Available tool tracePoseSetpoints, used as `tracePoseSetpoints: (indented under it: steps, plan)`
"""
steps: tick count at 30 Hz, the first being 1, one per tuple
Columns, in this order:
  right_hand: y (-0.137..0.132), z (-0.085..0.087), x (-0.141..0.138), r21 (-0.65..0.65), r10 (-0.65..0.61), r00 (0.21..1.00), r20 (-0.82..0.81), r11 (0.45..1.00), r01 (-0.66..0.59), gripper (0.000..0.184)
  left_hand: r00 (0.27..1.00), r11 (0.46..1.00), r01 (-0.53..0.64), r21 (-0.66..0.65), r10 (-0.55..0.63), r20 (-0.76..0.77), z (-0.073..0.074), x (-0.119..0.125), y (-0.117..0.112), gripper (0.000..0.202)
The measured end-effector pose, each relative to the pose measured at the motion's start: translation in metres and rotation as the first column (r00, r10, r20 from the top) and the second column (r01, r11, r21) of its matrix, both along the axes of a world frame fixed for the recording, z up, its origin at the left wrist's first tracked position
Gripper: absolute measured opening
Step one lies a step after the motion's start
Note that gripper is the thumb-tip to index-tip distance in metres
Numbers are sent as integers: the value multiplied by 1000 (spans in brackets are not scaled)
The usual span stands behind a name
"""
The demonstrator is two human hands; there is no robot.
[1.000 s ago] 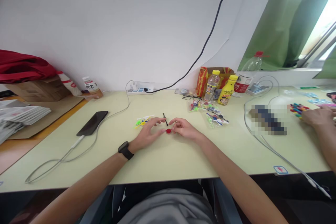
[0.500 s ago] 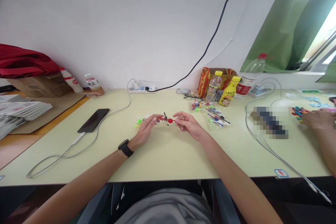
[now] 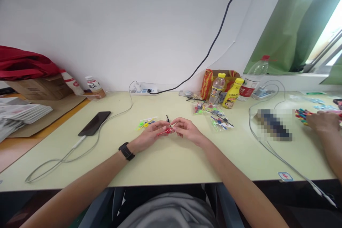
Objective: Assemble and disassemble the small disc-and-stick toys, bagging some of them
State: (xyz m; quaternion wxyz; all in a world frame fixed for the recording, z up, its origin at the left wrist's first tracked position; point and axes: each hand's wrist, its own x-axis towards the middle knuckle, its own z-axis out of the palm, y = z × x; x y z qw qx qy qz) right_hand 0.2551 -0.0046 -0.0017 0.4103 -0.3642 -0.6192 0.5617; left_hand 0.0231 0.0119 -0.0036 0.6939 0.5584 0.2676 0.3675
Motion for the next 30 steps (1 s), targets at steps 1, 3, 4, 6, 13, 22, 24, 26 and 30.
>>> tracePoseSetpoints:
  steps: [1, 3, 4, 6, 13, 22, 24, 26, 30]
  plan:
    - [0, -1, 0, 11, -13, 1000, 7, 1000, 13, 41, 999, 999, -35, -10, 35, 1, -1, -1, 1, 32]
    - [2, -2, 0, 42, -43, 998, 36, 998, 41, 43, 995, 995, -95, -36, 95, 2, -2, -2, 3, 31]
    - [2, -3, 0, 62, -63, 996, 66, 996, 59, 43, 994, 992, -112, -50, 112, -3, -3, -3, 4, 32]
    - [3, -4, 0, 113, -115, 983, 142, 989, 99, 44, 993, 990, -119, -78, 118, -15, -3, -5, 4, 34]
    - [1, -5, -2, 115, -93, 986, 136, 990, 78, 55, 982, 979, -186, -80, 187, 6, 1, -2, 1, 35]
    - [-6, 1, -6, 21, -45, 999, 15, 999, 45, 93, 968, 968, -250, -30, 251, 14, 1, -1, 4, 28]
    - [-6, 1, -5, 14, -38, 999, 15, 999, 38, 79, 965, 965, -260, -33, 261, 20, 0, -1, 4, 29]
    - [-6, 1, -3, 15, 2, 996, 92, 1000, -3, 43, 962, 962, -271, -39, 272, 26, -1, -2, 5, 30]
    - [-4, 2, 2, 14, 37, 985, 169, 999, -40, 68, 961, 961, -274, -48, 276, 36, -3, -2, 7, 31]
